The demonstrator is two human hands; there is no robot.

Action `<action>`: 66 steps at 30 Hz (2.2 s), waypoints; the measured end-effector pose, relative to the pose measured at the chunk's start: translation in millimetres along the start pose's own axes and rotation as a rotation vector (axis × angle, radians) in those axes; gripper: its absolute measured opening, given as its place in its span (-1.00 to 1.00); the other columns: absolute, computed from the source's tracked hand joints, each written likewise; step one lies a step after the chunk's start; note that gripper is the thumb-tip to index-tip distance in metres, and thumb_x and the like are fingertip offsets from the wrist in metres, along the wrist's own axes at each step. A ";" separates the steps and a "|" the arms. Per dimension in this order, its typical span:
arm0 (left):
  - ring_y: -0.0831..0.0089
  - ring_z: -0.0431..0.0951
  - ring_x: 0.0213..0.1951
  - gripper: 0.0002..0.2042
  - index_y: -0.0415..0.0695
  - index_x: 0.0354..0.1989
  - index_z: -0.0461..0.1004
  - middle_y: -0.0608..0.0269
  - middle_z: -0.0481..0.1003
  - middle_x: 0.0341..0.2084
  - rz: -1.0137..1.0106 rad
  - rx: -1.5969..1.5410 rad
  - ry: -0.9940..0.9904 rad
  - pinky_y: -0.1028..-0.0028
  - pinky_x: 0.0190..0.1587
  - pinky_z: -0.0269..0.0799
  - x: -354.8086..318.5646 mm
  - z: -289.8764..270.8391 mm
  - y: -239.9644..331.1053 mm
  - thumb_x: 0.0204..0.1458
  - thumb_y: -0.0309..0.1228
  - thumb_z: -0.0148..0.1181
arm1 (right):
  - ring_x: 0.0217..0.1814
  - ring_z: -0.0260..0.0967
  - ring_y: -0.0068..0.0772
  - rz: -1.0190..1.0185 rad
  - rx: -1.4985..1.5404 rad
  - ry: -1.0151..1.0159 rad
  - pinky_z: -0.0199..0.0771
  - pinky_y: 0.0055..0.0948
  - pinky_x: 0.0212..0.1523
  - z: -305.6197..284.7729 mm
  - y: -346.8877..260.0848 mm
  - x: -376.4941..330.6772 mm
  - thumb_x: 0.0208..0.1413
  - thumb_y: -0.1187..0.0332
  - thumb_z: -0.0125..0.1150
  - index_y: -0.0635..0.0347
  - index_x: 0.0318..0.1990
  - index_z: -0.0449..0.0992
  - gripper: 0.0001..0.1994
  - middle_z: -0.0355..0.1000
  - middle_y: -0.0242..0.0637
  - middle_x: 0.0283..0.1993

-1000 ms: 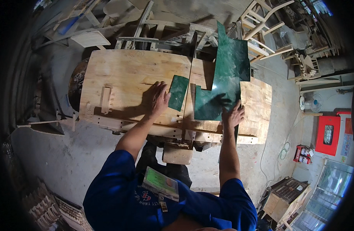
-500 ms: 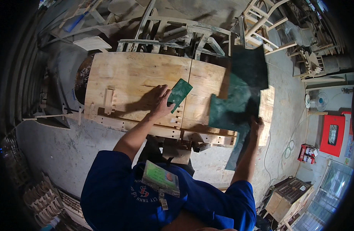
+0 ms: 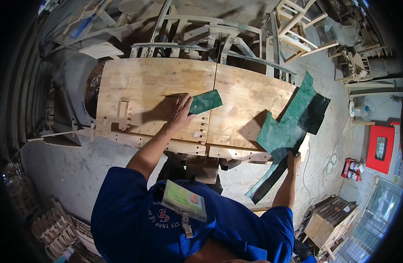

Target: The person picks up a green sheet, walks to a table saw, and cuts the sheet into smaller pieces. The person then places the cut pieces on the table.

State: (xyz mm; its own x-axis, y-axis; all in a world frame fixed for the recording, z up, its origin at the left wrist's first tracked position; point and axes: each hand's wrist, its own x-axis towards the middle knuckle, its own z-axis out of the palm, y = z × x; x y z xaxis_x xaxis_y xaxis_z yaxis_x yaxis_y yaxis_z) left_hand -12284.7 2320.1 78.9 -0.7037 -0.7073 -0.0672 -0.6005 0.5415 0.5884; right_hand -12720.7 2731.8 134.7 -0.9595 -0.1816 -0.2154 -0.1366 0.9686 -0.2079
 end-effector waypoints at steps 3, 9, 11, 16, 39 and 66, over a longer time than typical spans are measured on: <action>0.00 0.07 0.54 -0.21 -0.22 0.49 0.19 -0.03 0.13 0.51 0.028 0.073 -0.063 0.01 0.58 -0.05 6.2 -18.8 -2.5 0.09 -0.38 0.43 | 0.39 0.29 0.31 0.027 -0.158 0.090 0.39 0.13 0.32 6.5 -27.6 -20.5 0.09 0.13 0.44 0.21 0.54 0.08 -0.08 0.25 0.12 0.42; 0.02 0.05 0.56 -0.23 -0.23 0.50 0.17 -0.03 0.14 0.51 0.056 0.121 -0.126 0.09 0.59 -0.03 22.8 -26.1 -5.9 0.11 -0.48 0.39 | 0.30 0.35 0.23 -0.512 -0.172 0.503 0.42 0.05 0.25 7.4 -99.5 -58.3 0.15 0.23 0.45 0.19 0.41 0.30 -0.30 0.33 0.12 0.32; 0.01 0.04 0.56 -0.23 -0.23 0.50 0.17 -0.02 0.14 0.51 0.074 0.116 -0.121 0.12 0.59 -0.02 28.7 -25.7 -4.1 0.11 -0.49 0.38 | 0.28 0.36 0.24 -0.724 -0.019 0.476 0.41 0.03 0.27 28.0 -119.7 -69.4 0.14 0.29 0.45 0.22 0.36 0.36 -0.36 0.37 0.13 0.28; -0.03 0.04 0.56 -0.23 -0.16 0.50 0.18 0.09 0.15 0.52 0.206 0.077 -0.124 0.15 0.55 0.10 40.9 -21.3 -11.6 0.10 -0.51 0.38 | 0.36 0.31 0.25 -0.986 0.263 0.031 0.36 -0.02 0.34 98.7 -210.8 -110.0 0.11 0.31 0.48 0.19 0.42 0.32 -0.28 0.33 0.11 0.36; -0.15 -0.13 0.60 -0.25 -0.13 0.40 0.43 0.08 0.08 0.58 0.075 0.059 0.015 0.09 0.60 -0.07 43.5 -13.9 -22.4 -0.01 -0.22 0.55 | 0.64 -0.02 0.13 -1.027 -0.074 0.039 -0.11 0.36 0.50 156.4 -273.3 -107.5 0.33 -0.05 0.17 -0.34 0.42 0.43 -0.48 0.13 -0.12 0.59; -0.19 -0.06 0.56 -0.23 0.03 0.44 0.38 0.03 0.07 0.55 0.213 0.149 0.135 -0.05 0.57 -0.14 39.4 -19.3 -32.8 0.02 -0.10 0.49 | 0.71 -0.19 0.17 -1.062 -0.017 0.024 -0.30 0.42 0.57 165.4 -284.9 -105.9 0.30 -0.19 0.14 -0.41 0.47 0.36 -0.40 -0.02 -0.17 0.68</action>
State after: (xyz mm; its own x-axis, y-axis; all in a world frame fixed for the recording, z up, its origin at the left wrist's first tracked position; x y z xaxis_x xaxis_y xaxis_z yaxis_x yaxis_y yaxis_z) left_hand -12285.4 2265.7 72.5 -0.7688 -0.6194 0.1590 -0.5012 0.7380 0.4518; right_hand -12539.5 2447.0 59.0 -0.3509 -0.9323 0.0877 -0.9105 0.3178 -0.2647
